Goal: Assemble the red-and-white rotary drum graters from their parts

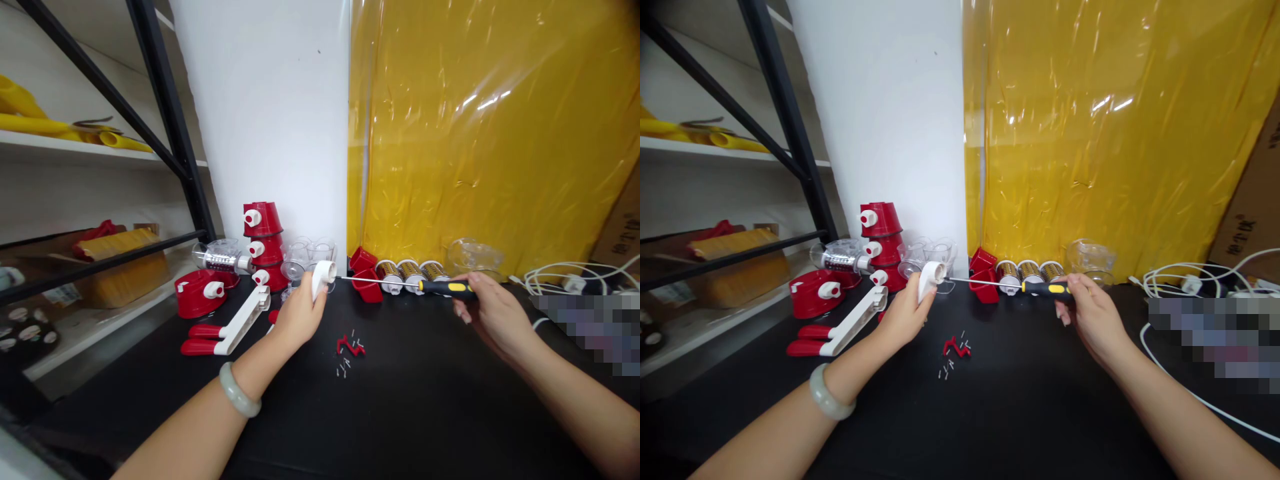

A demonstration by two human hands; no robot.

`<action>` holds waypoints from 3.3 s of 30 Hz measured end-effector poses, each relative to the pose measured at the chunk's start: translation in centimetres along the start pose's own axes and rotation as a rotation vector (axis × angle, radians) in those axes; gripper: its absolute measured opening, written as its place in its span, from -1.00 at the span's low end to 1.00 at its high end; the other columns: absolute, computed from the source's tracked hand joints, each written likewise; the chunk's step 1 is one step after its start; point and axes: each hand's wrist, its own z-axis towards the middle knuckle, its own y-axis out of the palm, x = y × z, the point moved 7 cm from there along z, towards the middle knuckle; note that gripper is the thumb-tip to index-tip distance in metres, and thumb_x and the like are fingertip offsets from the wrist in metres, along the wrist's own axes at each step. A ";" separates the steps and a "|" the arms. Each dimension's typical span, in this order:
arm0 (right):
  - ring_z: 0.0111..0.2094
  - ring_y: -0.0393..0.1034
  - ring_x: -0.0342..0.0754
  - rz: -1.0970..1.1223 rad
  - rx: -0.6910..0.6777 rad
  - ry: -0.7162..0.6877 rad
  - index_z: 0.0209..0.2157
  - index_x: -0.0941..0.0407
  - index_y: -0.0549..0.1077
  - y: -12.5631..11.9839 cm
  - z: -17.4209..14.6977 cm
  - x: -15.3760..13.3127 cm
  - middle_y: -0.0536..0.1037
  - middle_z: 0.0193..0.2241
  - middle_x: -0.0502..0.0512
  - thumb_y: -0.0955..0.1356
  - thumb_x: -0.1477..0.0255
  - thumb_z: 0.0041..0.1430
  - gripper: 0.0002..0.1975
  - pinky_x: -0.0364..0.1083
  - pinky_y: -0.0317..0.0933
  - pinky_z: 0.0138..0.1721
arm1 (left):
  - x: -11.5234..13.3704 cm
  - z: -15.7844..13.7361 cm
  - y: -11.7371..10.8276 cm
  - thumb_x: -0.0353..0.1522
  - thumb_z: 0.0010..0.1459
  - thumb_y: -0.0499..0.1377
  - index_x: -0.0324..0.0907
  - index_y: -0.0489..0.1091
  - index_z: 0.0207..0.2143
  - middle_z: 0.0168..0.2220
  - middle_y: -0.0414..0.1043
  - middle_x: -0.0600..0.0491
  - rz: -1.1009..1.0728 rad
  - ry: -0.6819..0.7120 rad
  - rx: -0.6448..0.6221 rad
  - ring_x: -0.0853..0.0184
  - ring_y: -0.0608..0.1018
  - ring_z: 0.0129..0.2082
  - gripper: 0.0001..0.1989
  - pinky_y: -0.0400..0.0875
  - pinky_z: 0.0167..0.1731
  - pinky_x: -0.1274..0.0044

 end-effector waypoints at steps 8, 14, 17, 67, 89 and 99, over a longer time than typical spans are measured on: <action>-0.69 0.17 -0.17 -0.019 0.002 -0.013 -0.34 0.10 0.40 0.1 -0.1 -0.4 0.36 -0.71 -0.04 0.34 0.06 0.14 -0.63 -0.17 0.06 -0.66 | 0.1 -0.1 -0.1 -0.23 0.31 -0.04 -0.13 0.13 -0.19 -0.43 0.43 0.02 0.017 -0.005 -0.003 0.19 0.55 -0.40 -0.84 0.25 -0.44 0.52; -0.70 0.18 -0.18 -0.005 0.000 -0.009 -0.34 0.11 0.41 0.2 -0.1 -0.4 0.37 -0.72 -0.04 0.35 0.05 0.11 -0.62 -0.20 0.07 -0.66 | 0.2 0.0 -0.2 -0.24 0.30 -0.04 -0.13 0.13 -0.19 -0.44 0.43 0.03 0.005 -0.007 0.003 0.19 0.55 -0.42 -0.85 0.23 -0.45 0.52; -0.65 0.22 -0.19 0.019 -0.015 -0.033 -0.33 0.12 0.43 0.2 0.0 -0.3 0.37 -0.69 -0.04 0.38 0.08 0.11 -0.64 -0.21 0.11 -0.64 | 0.0 0.0 0.0 -0.23 0.31 -0.04 -0.13 0.14 -0.17 -0.46 0.43 0.05 -0.022 -0.009 -0.004 0.21 0.54 -0.46 -0.84 0.22 -0.48 0.52; -0.52 0.44 -0.07 -0.041 -0.155 -0.022 -0.21 -0.02 0.33 0.4 0.1 0.3 0.52 -0.53 -0.06 0.42 0.11 0.07 -0.65 -0.08 0.35 -0.42 | -0.5 0.1 0.1 -0.24 0.31 -0.04 -0.12 0.12 -0.18 -0.50 0.41 0.07 -0.016 -0.017 0.009 0.23 0.53 -0.51 -0.85 0.19 -0.51 0.54; -0.76 0.16 -0.20 -0.057 -0.244 0.066 -0.33 0.06 0.34 1.2 -0.6 0.5 0.29 -0.75 -0.18 0.34 0.04 0.15 -0.65 -0.05 0.37 -0.42 | -0.9 0.3 0.0 -0.24 0.32 -0.05 -0.12 0.12 -0.16 -0.46 0.44 0.04 0.031 -0.028 0.026 0.25 0.53 -0.50 -0.84 0.16 -0.50 0.55; -0.78 0.14 -0.16 -0.246 -0.075 0.067 -0.59 0.04 0.27 0.3 0.0 0.9 0.23 -0.82 -0.11 0.25 -0.12 0.12 -0.47 -0.04 0.37 -0.47 | -0.3 0.1 -0.2 -0.23 0.31 -0.05 -0.11 0.12 -0.19 -0.44 0.43 0.03 0.065 -0.011 0.016 0.18 0.55 -0.43 -0.85 0.20 -0.48 0.53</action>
